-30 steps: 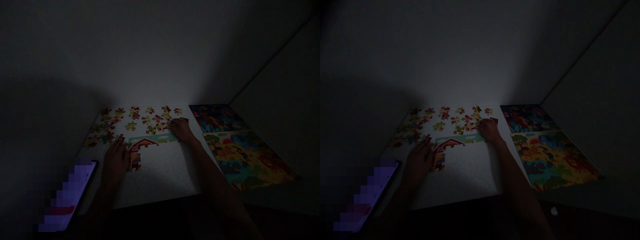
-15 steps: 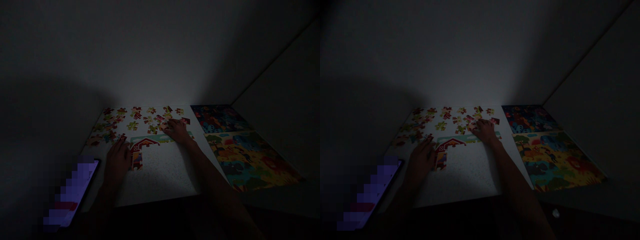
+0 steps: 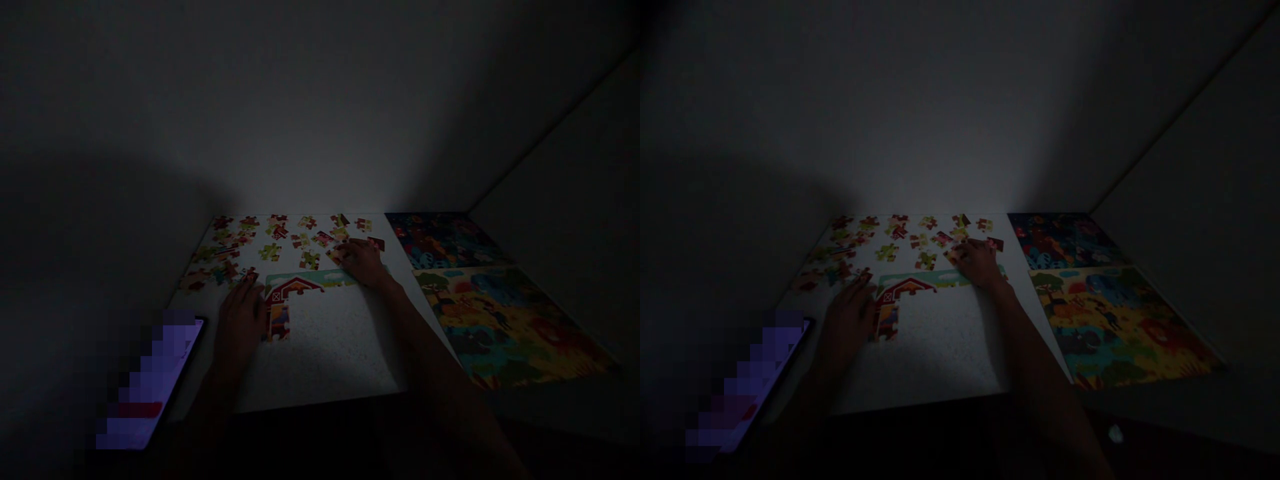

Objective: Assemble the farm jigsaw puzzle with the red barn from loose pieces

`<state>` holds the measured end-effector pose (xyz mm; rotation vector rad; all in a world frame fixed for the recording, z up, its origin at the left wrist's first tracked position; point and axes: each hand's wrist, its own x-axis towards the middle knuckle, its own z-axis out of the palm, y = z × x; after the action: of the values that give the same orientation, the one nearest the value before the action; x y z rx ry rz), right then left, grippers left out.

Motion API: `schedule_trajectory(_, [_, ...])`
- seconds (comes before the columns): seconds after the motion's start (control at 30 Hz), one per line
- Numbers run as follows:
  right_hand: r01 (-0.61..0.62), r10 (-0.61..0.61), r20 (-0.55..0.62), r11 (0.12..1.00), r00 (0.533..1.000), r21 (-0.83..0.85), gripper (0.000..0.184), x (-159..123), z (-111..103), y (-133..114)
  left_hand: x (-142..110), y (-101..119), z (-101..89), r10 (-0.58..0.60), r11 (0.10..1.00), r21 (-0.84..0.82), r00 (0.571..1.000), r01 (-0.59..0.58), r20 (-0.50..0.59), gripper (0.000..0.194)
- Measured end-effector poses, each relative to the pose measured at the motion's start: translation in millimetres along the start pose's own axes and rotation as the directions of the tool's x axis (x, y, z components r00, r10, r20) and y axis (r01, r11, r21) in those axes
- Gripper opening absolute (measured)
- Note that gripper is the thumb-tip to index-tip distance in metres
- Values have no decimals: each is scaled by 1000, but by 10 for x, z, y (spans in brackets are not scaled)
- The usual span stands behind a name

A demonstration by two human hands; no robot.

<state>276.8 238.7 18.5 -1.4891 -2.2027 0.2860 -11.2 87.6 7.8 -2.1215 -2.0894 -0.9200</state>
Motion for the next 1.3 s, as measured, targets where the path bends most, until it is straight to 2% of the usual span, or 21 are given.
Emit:
schedule_trajectory(0.5, [25, -24, -56, 1000, 998, 19, 27, 25, 48, -6, -17, -19, 26, 5, 1000, 10, 1000, -4, -21, 35])
schedule_trajectory(1.03, [40, -40, -26, 999, 999, 19, 24, 34, 34, -4, -22, -30, 21, 11, 1000, 19, 1000, -11, -1, 35])
schedule_trajectory(1.3, [34, -34, -8, 999, 999, 2, 25, 34, 20, -17, -23, -34, 33, 24, 1000, 2, 999, -24, -28, 35])
